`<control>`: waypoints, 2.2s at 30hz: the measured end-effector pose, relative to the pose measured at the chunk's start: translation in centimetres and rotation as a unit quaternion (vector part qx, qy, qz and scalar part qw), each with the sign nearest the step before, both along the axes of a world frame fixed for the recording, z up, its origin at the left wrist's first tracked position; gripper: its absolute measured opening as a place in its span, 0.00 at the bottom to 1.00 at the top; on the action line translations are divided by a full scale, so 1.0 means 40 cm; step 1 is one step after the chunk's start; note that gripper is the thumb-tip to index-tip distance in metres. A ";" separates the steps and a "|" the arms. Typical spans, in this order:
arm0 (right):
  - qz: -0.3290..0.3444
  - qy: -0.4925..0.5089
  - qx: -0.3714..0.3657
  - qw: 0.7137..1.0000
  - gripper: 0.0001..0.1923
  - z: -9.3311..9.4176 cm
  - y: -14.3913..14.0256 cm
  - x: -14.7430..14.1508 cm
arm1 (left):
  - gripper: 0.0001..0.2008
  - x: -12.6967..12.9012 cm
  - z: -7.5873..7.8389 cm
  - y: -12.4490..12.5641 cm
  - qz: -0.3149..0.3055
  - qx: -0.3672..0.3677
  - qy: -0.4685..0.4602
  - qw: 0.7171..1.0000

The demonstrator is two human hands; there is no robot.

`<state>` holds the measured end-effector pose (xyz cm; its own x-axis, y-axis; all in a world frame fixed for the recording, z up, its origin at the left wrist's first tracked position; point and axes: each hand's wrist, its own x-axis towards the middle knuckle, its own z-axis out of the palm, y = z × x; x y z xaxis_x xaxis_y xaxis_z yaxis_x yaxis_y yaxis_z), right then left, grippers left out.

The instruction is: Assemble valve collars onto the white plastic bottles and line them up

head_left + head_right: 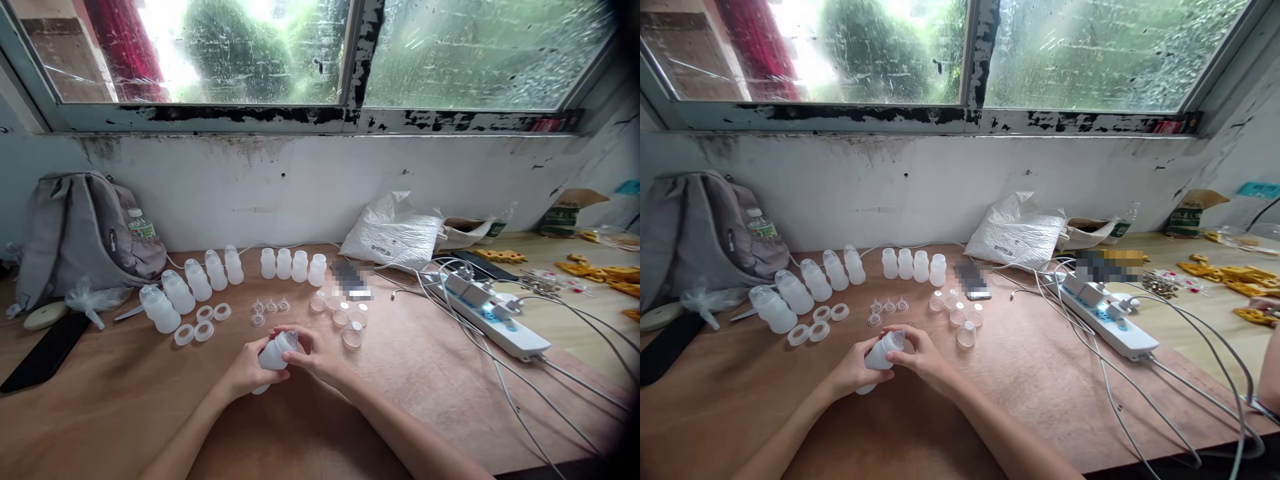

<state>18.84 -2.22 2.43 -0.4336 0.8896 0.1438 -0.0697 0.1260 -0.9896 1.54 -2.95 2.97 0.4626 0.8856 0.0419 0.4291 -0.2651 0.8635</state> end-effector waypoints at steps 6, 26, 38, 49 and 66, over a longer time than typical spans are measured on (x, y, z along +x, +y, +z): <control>-0.090 -0.007 0.029 0.995 0.17 -0.005 -0.016 -0.020 | 0.18 0.026 -0.040 -0.007 0.100 0.132 0.055 0.985; -0.328 -0.226 0.145 0.906 0.19 -0.085 0.131 0.094 | 0.21 -0.003 -0.075 0.007 0.201 0.319 0.186 0.907; -0.182 0.001 0.060 0.981 0.16 -0.031 0.053 0.033 | 0.21 -0.013 -0.072 0.011 0.193 0.320 0.181 0.910; -0.151 -0.032 0.070 0.986 0.16 -0.036 0.045 0.028 | 0.23 -0.022 -0.070 0.014 0.135 0.305 0.149 0.931; -0.109 0.015 -0.005 0.994 0.19 -0.058 0.027 -0.014 | 0.22 -0.023 -0.078 0.025 0.115 0.283 0.105 0.946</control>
<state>18.30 -1.12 0.11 -0.2256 0.9634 0.1446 -0.0711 0.1318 -0.9887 0.61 -1.97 -0.15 0.3112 0.8270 0.4682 0.6783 -0.5383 0.5001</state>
